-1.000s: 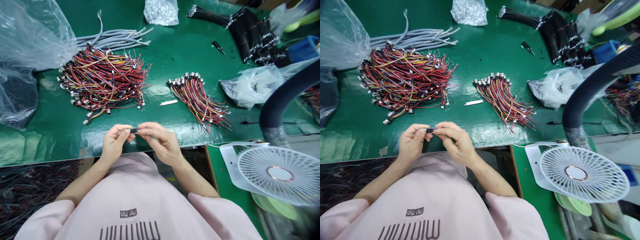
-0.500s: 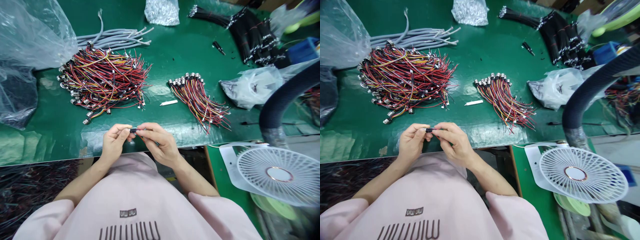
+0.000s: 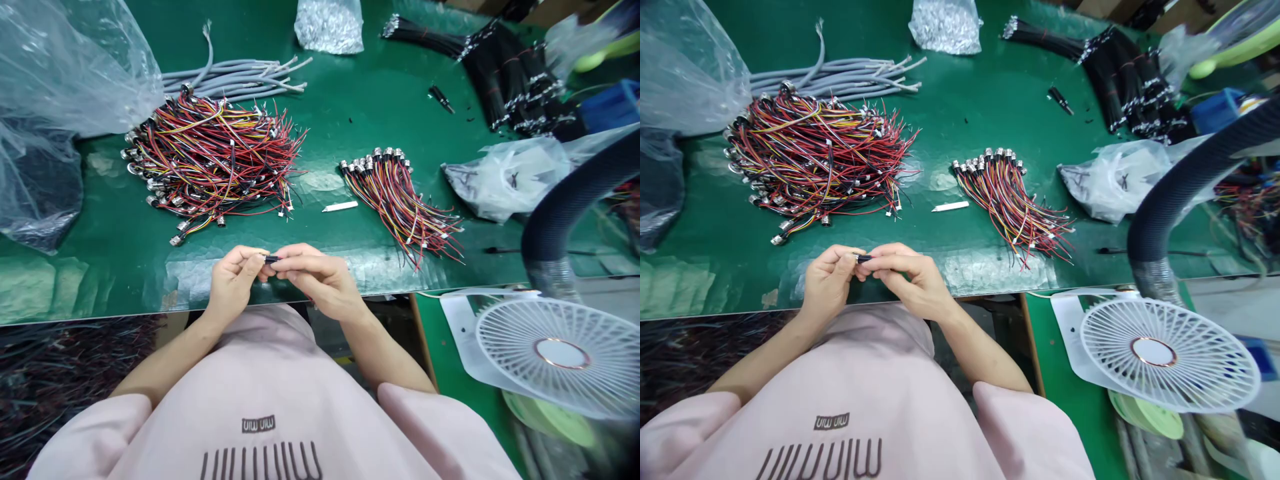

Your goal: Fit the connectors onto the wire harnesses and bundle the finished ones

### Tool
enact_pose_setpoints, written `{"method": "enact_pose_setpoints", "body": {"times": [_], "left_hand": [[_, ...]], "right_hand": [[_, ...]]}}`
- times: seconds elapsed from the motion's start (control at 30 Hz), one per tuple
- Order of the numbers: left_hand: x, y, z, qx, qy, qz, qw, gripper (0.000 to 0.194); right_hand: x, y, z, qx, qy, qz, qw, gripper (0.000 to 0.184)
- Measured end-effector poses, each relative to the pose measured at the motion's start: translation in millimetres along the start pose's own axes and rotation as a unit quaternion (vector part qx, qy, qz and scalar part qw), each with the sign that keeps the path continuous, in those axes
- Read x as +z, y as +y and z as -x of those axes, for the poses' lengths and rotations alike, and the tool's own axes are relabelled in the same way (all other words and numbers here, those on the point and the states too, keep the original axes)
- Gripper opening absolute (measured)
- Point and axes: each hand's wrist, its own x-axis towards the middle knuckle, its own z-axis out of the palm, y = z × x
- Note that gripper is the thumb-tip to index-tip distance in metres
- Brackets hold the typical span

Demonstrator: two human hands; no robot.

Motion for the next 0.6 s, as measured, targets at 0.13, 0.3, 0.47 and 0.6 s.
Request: {"method": "enact_pose_setpoints", "body": {"times": [0.13,0.3,0.47,0.6], "left_hand": [[0.0,-0.9,0.0,-0.012,0.003,-0.001,1.0,0.034],[-0.5,-0.2,-0.3,-0.012,0.004,-0.006,1.0,0.036],[-0.6,0.9,0.1,-0.012,-0.001,-0.002,1.0,0.036],[0.5,3.2,0.1,-0.008,0.002,-0.003,1.0,0.036]], "right_hand": [[-0.8,-0.3,1.3,0.063,0.04,-0.048,0.996,0.016],[-1.8,-1.4,2.7,0.064,0.031,-0.037,0.997,0.014],[0.6,-3.6,4.7,0.037,0.035,0.02,0.998,0.015],[4.2,-4.7,6.6,0.023,0.044,0.044,0.998,0.017]]}}
